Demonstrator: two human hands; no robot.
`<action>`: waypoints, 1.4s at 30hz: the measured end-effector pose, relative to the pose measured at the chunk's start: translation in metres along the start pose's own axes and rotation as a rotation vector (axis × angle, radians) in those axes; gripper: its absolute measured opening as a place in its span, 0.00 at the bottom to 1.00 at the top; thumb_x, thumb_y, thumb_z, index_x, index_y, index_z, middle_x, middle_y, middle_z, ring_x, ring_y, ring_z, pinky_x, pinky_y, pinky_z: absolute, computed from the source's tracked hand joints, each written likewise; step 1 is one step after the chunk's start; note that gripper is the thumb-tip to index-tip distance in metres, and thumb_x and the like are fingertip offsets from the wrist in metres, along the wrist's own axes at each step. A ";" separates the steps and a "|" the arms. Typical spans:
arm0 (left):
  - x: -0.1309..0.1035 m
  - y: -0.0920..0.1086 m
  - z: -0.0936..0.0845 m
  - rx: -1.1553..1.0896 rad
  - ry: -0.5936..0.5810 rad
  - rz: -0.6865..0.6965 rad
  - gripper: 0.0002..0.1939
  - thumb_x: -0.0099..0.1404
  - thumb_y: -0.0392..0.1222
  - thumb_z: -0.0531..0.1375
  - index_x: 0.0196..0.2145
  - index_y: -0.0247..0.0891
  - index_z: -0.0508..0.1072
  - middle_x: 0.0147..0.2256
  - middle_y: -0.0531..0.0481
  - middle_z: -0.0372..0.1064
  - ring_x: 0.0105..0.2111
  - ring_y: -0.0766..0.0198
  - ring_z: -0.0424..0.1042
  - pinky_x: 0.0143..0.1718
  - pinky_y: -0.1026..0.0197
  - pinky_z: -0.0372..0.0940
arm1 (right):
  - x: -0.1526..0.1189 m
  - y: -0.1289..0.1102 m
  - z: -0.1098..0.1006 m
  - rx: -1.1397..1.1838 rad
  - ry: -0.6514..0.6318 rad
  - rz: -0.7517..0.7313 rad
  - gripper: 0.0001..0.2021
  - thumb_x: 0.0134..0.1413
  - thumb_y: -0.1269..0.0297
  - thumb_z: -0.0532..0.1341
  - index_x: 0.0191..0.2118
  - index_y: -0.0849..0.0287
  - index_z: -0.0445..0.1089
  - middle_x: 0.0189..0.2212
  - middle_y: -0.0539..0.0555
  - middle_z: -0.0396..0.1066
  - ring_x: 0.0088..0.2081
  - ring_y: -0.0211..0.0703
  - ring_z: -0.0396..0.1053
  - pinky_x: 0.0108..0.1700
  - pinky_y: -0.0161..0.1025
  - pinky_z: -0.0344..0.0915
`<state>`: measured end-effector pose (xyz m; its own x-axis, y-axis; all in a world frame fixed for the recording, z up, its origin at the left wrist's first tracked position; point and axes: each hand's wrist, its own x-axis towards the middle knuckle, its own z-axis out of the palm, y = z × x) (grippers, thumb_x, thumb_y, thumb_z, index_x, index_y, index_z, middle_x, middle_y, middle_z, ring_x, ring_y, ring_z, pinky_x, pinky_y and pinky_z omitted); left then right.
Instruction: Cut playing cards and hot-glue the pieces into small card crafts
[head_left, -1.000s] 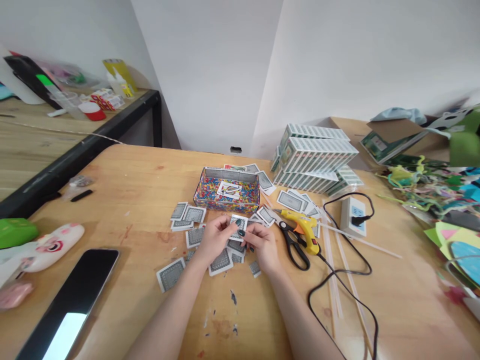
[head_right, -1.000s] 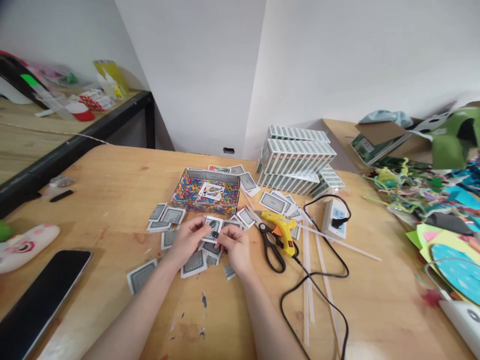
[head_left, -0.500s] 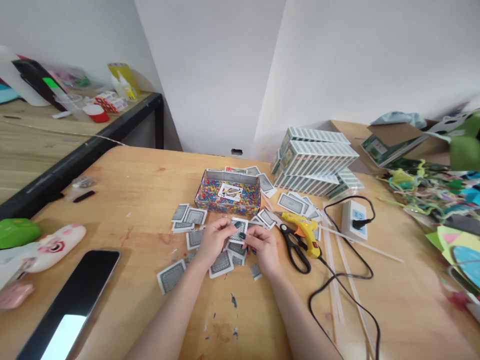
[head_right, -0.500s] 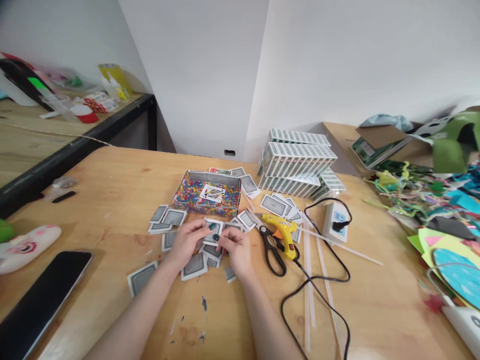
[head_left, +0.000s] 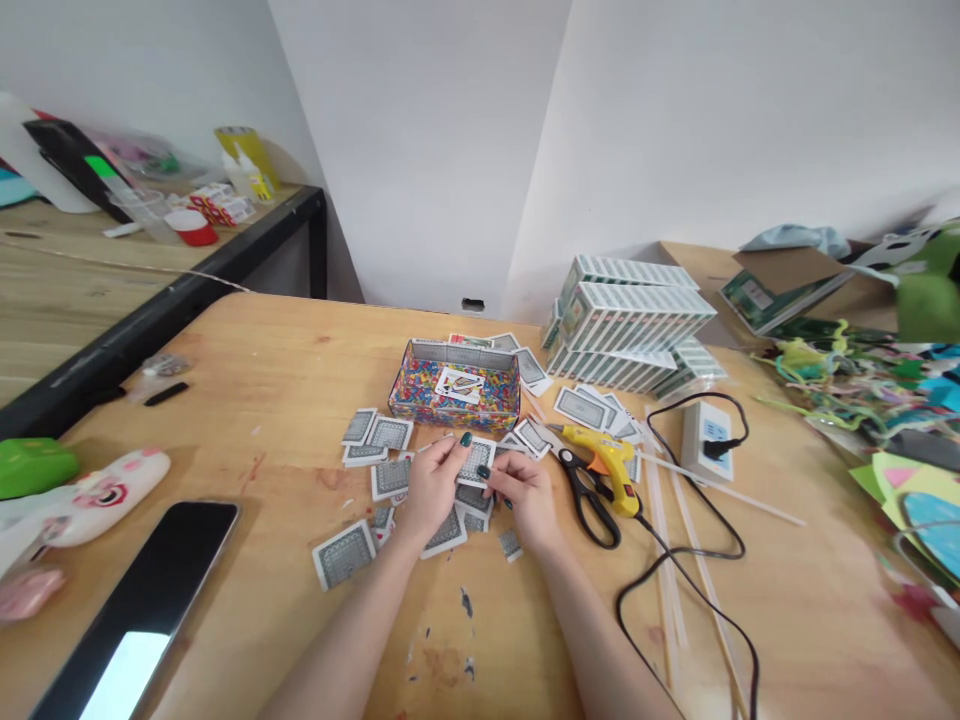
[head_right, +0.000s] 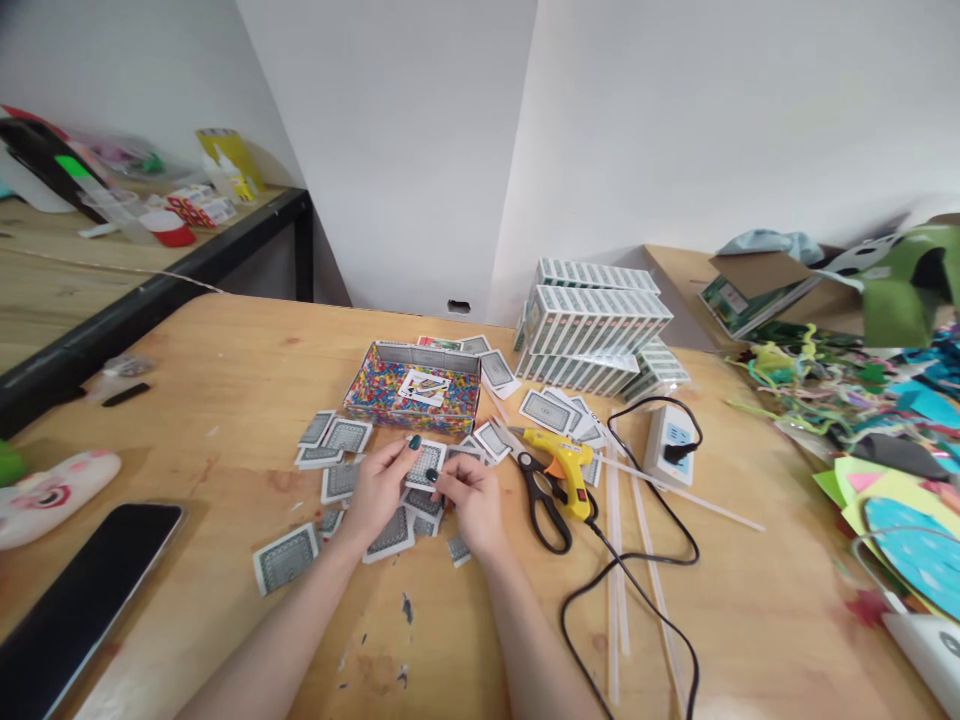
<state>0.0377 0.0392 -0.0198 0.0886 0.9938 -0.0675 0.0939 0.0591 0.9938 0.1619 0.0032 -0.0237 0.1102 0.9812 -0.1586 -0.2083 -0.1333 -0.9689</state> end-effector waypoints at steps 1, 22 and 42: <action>-0.001 0.000 0.001 0.033 0.023 0.023 0.17 0.57 0.49 0.54 0.18 0.36 0.60 0.18 0.56 0.51 0.21 0.69 0.52 0.23 0.66 0.49 | 0.000 0.000 0.000 -0.003 -0.004 0.002 0.06 0.40 0.67 0.61 0.19 0.59 0.64 0.12 0.46 0.65 0.16 0.32 0.55 0.20 0.31 0.51; -0.007 0.002 0.004 0.078 0.155 0.158 0.14 0.59 0.41 0.51 0.18 0.38 0.54 0.19 0.56 0.50 0.22 0.69 0.53 0.25 0.66 0.52 | -0.004 -0.001 0.005 0.037 -0.026 0.055 0.05 0.39 0.67 0.62 0.19 0.60 0.66 0.12 0.47 0.66 0.15 0.31 0.55 0.19 0.30 0.51; -0.004 0.002 0.002 0.151 0.122 0.145 0.16 0.60 0.43 0.50 0.18 0.38 0.52 0.18 0.57 0.47 0.21 0.69 0.50 0.23 0.66 0.49 | -0.002 -0.004 0.003 0.001 -0.037 0.058 0.06 0.38 0.67 0.62 0.18 0.59 0.65 0.12 0.47 0.65 0.15 0.32 0.55 0.19 0.31 0.51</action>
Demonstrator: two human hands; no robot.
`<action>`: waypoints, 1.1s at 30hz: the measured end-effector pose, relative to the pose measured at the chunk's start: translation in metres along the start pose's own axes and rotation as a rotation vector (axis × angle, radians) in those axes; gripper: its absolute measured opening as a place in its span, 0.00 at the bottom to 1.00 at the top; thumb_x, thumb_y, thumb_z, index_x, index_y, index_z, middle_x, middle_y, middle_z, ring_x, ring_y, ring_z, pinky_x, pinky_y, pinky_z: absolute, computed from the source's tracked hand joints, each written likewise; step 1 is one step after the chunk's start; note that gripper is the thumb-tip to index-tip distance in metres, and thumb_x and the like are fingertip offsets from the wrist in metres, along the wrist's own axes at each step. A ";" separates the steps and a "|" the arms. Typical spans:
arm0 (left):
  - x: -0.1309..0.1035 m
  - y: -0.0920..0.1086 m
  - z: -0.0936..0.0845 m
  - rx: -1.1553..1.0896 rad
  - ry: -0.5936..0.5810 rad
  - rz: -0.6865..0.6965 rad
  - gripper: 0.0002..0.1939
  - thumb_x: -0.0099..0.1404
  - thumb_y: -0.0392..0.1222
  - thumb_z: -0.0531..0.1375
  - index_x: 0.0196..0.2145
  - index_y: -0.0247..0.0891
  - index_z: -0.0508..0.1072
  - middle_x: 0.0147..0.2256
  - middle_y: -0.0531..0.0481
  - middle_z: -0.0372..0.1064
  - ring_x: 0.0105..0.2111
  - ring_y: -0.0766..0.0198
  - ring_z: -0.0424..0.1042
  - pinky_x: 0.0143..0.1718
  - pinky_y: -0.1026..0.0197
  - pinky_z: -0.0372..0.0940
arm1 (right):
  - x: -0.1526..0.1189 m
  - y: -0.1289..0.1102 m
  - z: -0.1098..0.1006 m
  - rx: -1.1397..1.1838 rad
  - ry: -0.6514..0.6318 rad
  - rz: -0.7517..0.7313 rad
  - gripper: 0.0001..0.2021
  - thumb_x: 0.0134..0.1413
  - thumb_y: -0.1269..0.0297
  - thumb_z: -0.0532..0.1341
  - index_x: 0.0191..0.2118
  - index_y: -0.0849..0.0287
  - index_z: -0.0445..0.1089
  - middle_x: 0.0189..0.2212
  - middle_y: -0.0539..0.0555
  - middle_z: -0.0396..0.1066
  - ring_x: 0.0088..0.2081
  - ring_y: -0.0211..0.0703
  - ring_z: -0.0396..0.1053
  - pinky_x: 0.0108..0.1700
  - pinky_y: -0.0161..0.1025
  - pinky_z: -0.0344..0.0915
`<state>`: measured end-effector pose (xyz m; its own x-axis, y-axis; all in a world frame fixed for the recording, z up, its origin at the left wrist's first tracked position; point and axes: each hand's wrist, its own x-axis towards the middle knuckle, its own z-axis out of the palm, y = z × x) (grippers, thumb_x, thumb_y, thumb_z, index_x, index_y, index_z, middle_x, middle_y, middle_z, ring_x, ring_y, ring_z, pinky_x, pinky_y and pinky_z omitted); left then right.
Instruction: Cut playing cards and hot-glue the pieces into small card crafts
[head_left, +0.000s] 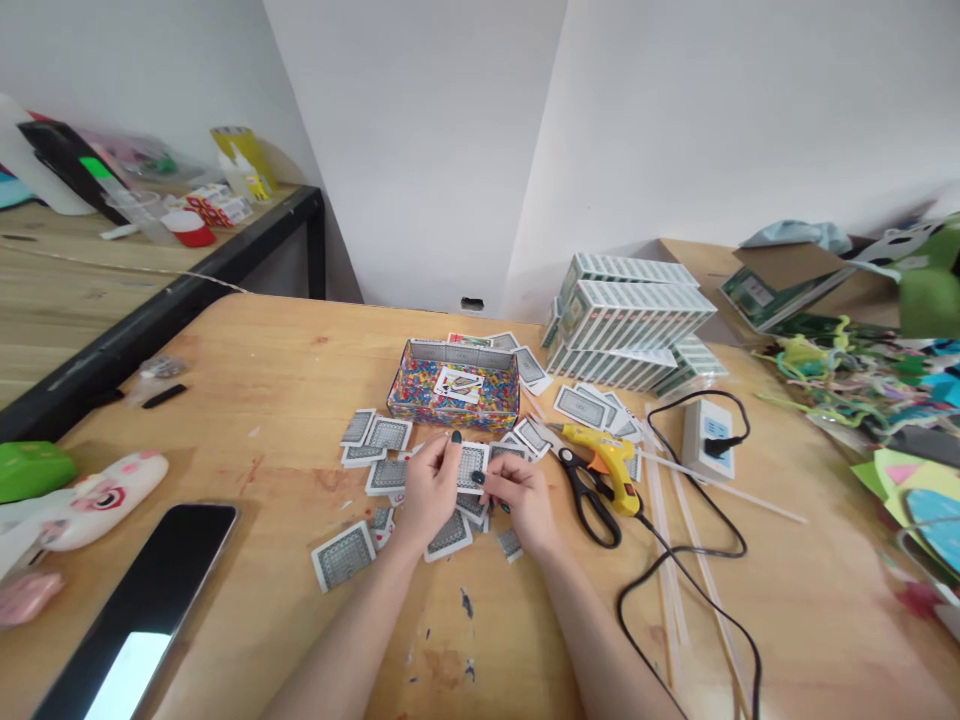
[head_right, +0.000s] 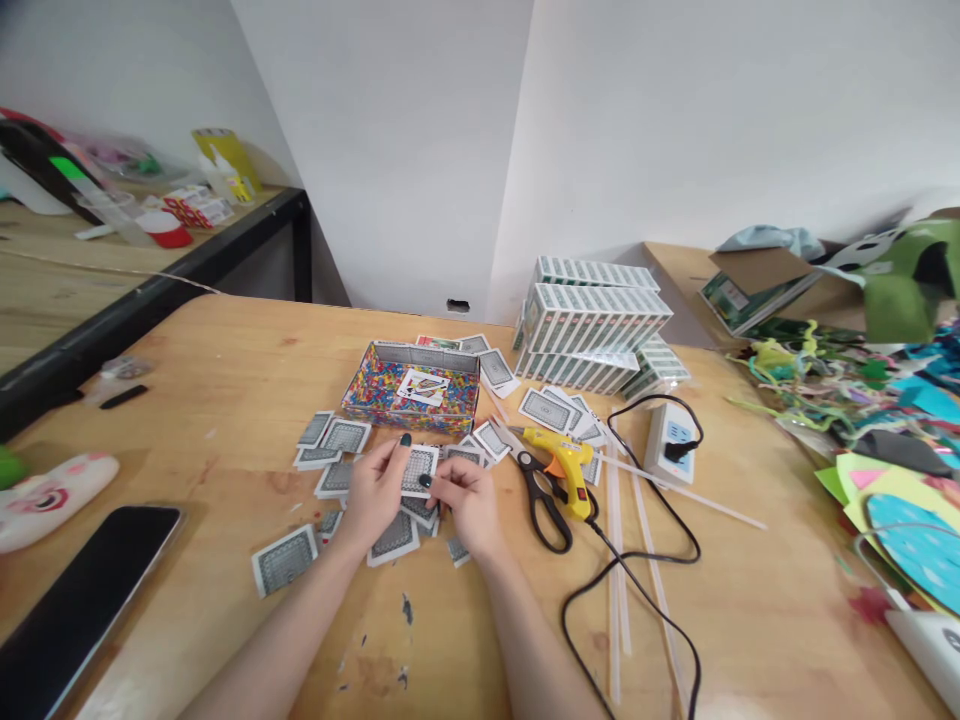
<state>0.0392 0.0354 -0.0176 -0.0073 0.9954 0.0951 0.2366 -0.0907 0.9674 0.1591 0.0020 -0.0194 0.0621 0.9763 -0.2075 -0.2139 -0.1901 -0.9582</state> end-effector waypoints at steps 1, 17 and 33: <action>0.000 0.000 0.000 0.008 -0.005 0.005 0.16 0.60 0.43 0.50 0.18 0.39 0.52 0.18 0.58 0.47 0.21 0.69 0.50 0.23 0.66 0.49 | 0.000 0.000 0.000 0.002 -0.003 0.000 0.05 0.38 0.67 0.61 0.18 0.59 0.65 0.12 0.46 0.66 0.15 0.32 0.55 0.19 0.31 0.51; -0.004 0.000 0.000 0.127 0.036 0.052 0.17 0.61 0.44 0.50 0.17 0.38 0.55 0.16 0.57 0.50 0.20 0.69 0.51 0.22 0.65 0.47 | -0.001 0.000 0.001 0.031 -0.006 0.014 0.06 0.38 0.66 0.62 0.18 0.59 0.65 0.11 0.47 0.66 0.14 0.32 0.54 0.18 0.31 0.49; -0.004 0.002 -0.009 -0.141 -0.281 -0.077 0.16 0.59 0.46 0.54 0.17 0.38 0.58 0.14 0.57 0.56 0.16 0.70 0.58 0.20 0.67 0.53 | 0.002 0.003 -0.005 0.172 0.100 -0.012 0.06 0.37 0.66 0.63 0.19 0.59 0.66 0.12 0.46 0.64 0.15 0.32 0.52 0.20 0.32 0.46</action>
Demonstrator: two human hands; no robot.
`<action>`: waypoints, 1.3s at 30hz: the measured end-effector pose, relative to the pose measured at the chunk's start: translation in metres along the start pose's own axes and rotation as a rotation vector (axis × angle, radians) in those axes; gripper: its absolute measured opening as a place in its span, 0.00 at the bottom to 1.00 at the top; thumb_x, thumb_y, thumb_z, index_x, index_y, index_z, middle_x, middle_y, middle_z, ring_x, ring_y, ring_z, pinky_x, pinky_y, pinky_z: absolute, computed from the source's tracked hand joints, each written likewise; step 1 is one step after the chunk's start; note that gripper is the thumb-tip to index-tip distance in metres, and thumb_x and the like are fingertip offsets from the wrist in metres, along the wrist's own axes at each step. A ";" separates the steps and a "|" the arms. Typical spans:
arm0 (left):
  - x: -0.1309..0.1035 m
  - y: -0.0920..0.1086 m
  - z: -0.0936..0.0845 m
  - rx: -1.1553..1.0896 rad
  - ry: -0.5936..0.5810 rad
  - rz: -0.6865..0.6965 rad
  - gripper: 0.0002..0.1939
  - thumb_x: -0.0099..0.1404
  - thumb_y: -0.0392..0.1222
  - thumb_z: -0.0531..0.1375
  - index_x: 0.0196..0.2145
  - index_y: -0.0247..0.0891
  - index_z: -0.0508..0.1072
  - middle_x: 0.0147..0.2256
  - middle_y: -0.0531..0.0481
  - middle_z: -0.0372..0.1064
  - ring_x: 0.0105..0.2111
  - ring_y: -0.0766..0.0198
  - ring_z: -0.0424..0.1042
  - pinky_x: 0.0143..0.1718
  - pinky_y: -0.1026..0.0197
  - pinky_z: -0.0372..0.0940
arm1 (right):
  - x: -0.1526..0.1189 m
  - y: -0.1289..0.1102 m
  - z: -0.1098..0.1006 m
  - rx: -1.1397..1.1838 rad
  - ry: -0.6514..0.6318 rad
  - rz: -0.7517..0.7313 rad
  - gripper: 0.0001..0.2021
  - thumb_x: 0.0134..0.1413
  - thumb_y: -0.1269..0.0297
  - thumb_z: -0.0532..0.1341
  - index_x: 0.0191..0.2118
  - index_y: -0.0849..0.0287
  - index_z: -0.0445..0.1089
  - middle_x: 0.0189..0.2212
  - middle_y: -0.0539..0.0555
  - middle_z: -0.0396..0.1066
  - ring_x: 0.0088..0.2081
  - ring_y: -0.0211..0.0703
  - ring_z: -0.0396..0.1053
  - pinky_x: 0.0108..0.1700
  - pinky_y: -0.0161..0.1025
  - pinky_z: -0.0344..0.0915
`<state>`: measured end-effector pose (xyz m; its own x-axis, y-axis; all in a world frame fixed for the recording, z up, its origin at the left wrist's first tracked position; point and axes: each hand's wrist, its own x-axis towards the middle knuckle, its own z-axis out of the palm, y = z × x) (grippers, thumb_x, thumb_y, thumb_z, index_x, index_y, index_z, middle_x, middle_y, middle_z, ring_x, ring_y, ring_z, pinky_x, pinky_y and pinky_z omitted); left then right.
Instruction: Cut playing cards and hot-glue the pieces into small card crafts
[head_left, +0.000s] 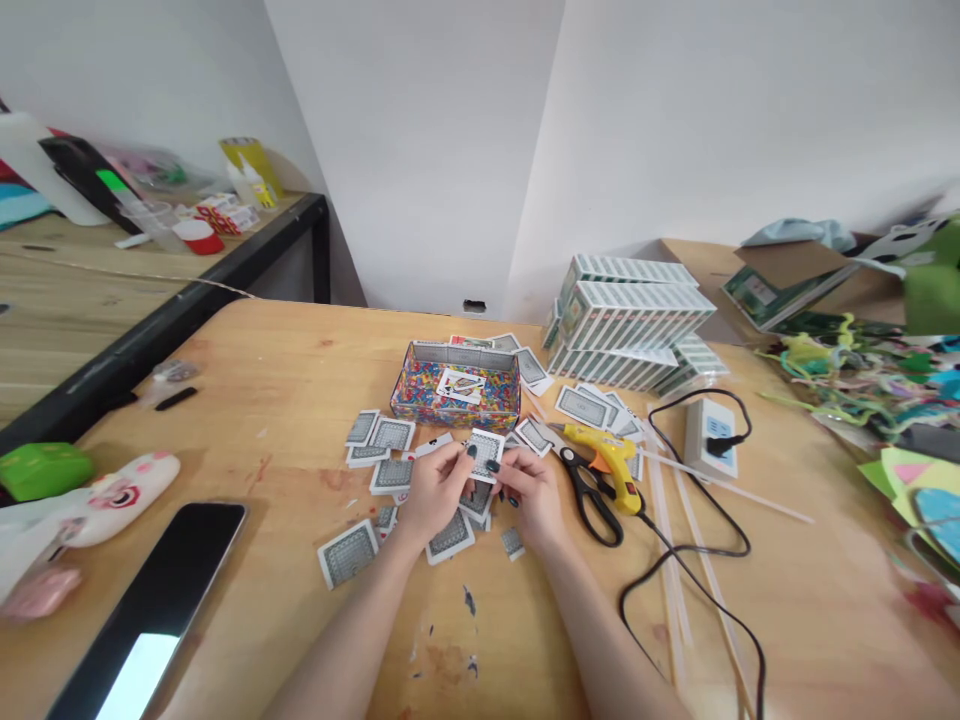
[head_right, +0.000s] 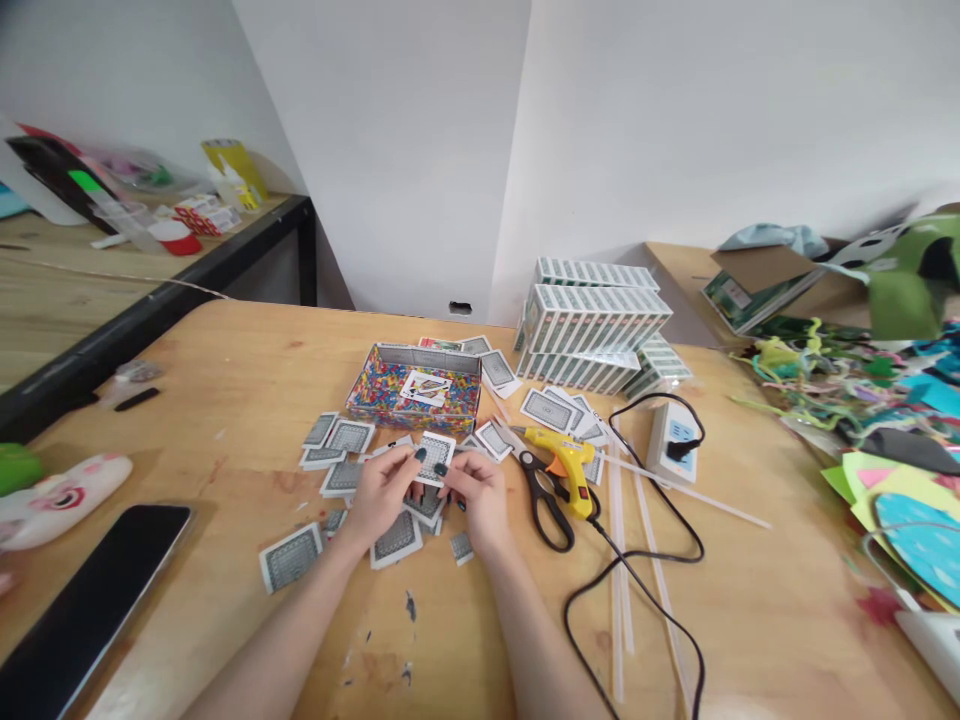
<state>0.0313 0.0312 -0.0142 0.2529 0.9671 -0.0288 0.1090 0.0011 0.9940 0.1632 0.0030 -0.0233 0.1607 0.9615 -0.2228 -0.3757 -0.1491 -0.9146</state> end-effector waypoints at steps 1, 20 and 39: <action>0.000 0.000 -0.001 0.007 -0.019 0.003 0.17 0.59 0.46 0.53 0.17 0.38 0.57 0.14 0.58 0.56 0.16 0.70 0.57 0.20 0.67 0.53 | 0.000 0.000 0.000 0.004 0.000 0.006 0.06 0.36 0.65 0.63 0.19 0.59 0.66 0.12 0.46 0.64 0.15 0.32 0.52 0.20 0.32 0.46; 0.000 0.004 -0.001 -0.117 -0.104 -0.020 0.18 0.61 0.50 0.53 0.18 0.38 0.60 0.14 0.57 0.58 0.13 0.70 0.59 0.16 0.67 0.52 | 0.001 0.000 -0.002 0.019 -0.107 -0.014 0.09 0.41 0.63 0.64 0.21 0.59 0.65 0.14 0.46 0.65 0.16 0.31 0.55 0.21 0.32 0.48; 0.007 -0.006 0.001 -0.098 0.139 0.000 0.12 0.55 0.48 0.59 0.26 0.35 0.68 0.22 0.55 0.62 0.23 0.69 0.61 0.24 0.68 0.57 | -0.003 0.003 0.005 -0.275 -0.244 -0.074 0.12 0.46 0.57 0.62 0.23 0.60 0.66 0.17 0.48 0.64 0.19 0.34 0.58 0.22 0.32 0.57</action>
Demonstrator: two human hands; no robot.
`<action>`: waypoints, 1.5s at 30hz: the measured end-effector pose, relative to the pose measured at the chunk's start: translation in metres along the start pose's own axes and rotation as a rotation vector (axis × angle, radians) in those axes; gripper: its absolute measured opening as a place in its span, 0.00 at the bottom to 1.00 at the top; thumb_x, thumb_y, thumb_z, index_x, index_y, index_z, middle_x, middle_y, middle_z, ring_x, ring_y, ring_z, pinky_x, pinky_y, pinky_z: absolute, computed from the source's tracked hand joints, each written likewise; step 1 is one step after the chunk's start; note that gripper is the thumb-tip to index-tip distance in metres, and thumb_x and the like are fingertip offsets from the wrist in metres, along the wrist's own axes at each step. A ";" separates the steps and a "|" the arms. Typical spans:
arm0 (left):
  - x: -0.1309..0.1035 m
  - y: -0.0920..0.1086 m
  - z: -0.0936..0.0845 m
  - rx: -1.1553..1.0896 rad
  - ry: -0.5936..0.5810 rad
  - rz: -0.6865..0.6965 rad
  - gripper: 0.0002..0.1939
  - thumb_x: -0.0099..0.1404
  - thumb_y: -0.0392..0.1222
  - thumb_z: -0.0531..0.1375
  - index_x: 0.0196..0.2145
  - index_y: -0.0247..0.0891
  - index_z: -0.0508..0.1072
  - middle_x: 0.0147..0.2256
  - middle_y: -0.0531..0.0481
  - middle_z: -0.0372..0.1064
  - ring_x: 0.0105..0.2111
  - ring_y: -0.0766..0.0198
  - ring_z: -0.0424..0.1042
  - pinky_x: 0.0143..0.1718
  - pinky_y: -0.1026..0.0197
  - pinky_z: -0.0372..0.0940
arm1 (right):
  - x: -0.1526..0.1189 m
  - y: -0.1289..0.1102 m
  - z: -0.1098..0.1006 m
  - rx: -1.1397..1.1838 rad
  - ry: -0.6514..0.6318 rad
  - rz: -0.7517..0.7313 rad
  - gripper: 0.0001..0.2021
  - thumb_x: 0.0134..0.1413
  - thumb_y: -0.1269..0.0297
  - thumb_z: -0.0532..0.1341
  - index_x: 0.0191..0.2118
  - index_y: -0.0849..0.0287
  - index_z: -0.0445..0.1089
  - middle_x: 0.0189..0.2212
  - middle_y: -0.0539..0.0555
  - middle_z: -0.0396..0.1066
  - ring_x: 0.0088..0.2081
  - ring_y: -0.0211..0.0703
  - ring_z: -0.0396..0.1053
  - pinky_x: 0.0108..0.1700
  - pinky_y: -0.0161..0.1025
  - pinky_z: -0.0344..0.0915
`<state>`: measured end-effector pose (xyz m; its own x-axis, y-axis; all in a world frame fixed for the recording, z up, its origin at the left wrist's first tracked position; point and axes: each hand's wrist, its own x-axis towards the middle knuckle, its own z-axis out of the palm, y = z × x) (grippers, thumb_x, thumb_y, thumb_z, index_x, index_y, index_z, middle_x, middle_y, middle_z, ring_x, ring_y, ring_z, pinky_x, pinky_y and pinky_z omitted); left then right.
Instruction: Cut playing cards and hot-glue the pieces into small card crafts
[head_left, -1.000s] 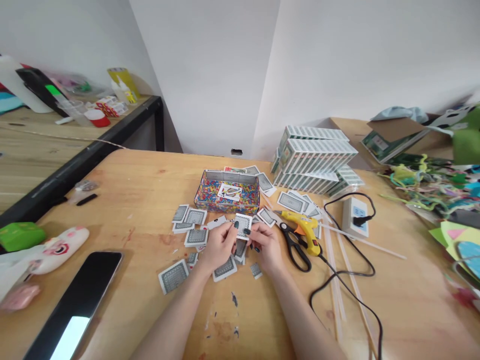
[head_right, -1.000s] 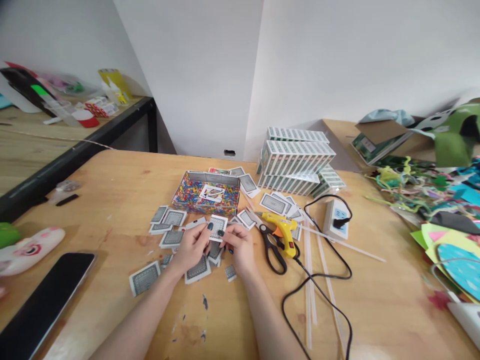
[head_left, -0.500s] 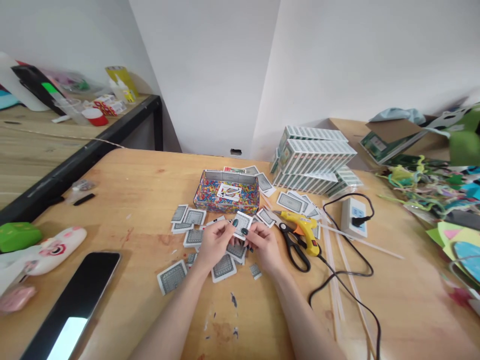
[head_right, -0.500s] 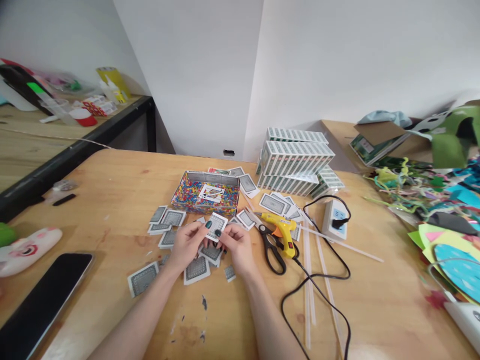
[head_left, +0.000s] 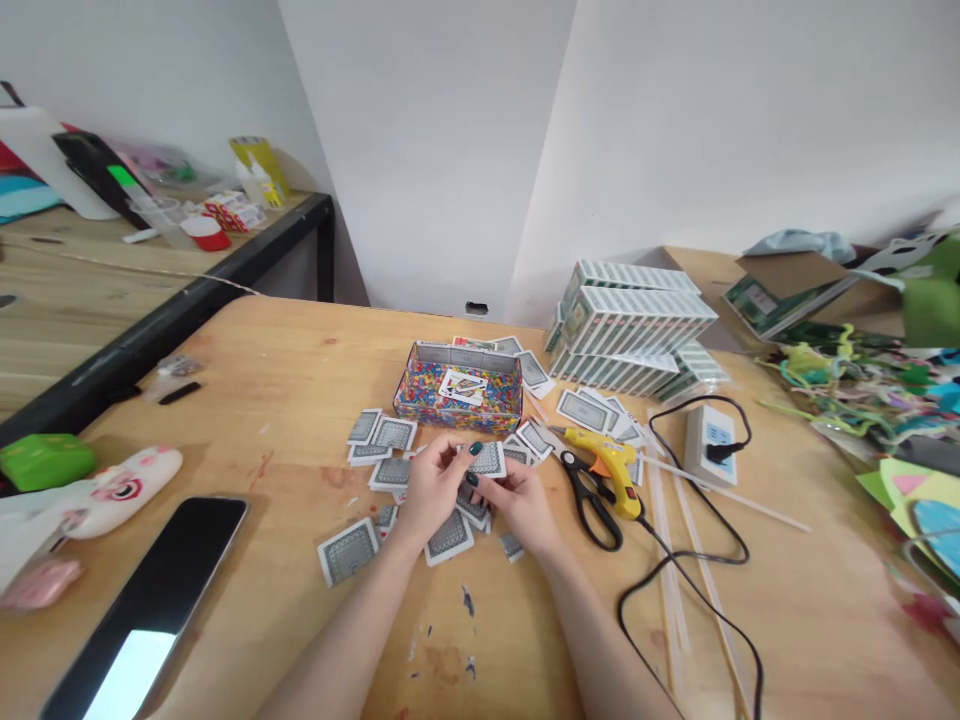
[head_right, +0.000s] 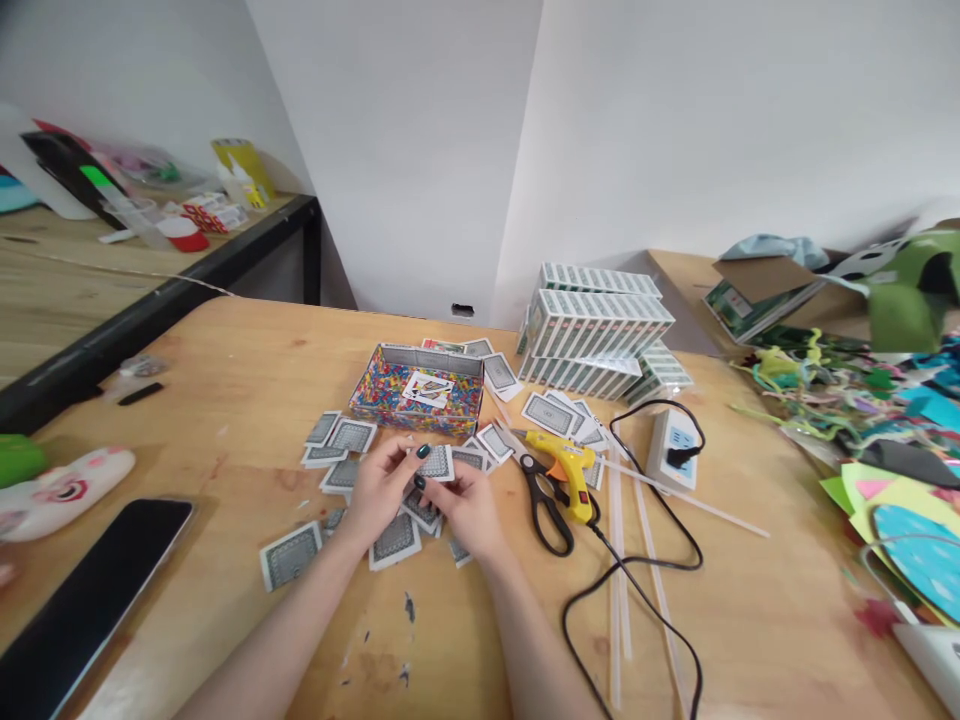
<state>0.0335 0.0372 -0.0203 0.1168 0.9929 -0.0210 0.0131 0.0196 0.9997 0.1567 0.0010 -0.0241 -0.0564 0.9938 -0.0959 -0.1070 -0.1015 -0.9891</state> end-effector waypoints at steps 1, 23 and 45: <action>0.000 0.000 -0.001 0.030 0.020 0.017 0.12 0.56 0.48 0.58 0.26 0.35 0.67 0.21 0.55 0.62 0.23 0.69 0.61 0.24 0.68 0.57 | 0.000 0.001 0.001 -0.015 0.022 -0.004 0.11 0.46 0.57 0.62 0.25 0.61 0.67 0.19 0.49 0.66 0.20 0.34 0.59 0.23 0.32 0.58; -0.005 0.003 -0.003 0.502 0.041 0.349 0.04 0.61 0.39 0.53 0.31 0.39 0.67 0.31 0.51 0.71 0.33 0.65 0.69 0.35 0.65 0.62 | 0.000 0.001 0.002 -0.080 0.140 0.004 0.13 0.49 0.55 0.58 0.27 0.60 0.68 0.17 0.47 0.63 0.19 0.36 0.62 0.21 0.33 0.61; -0.001 -0.005 -0.004 0.451 -0.064 0.126 0.07 0.59 0.42 0.54 0.27 0.38 0.66 0.24 0.54 0.69 0.25 0.66 0.68 0.28 0.65 0.60 | -0.001 -0.007 -0.007 0.026 -0.130 0.163 0.12 0.44 0.67 0.50 0.28 0.62 0.69 0.14 0.48 0.68 0.15 0.35 0.66 0.21 0.31 0.64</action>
<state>0.0298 0.0361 -0.0256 0.2057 0.9748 0.0859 0.4229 -0.1677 0.8905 0.1647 0.0014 -0.0184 -0.2023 0.9501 -0.2374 -0.1115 -0.2631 -0.9583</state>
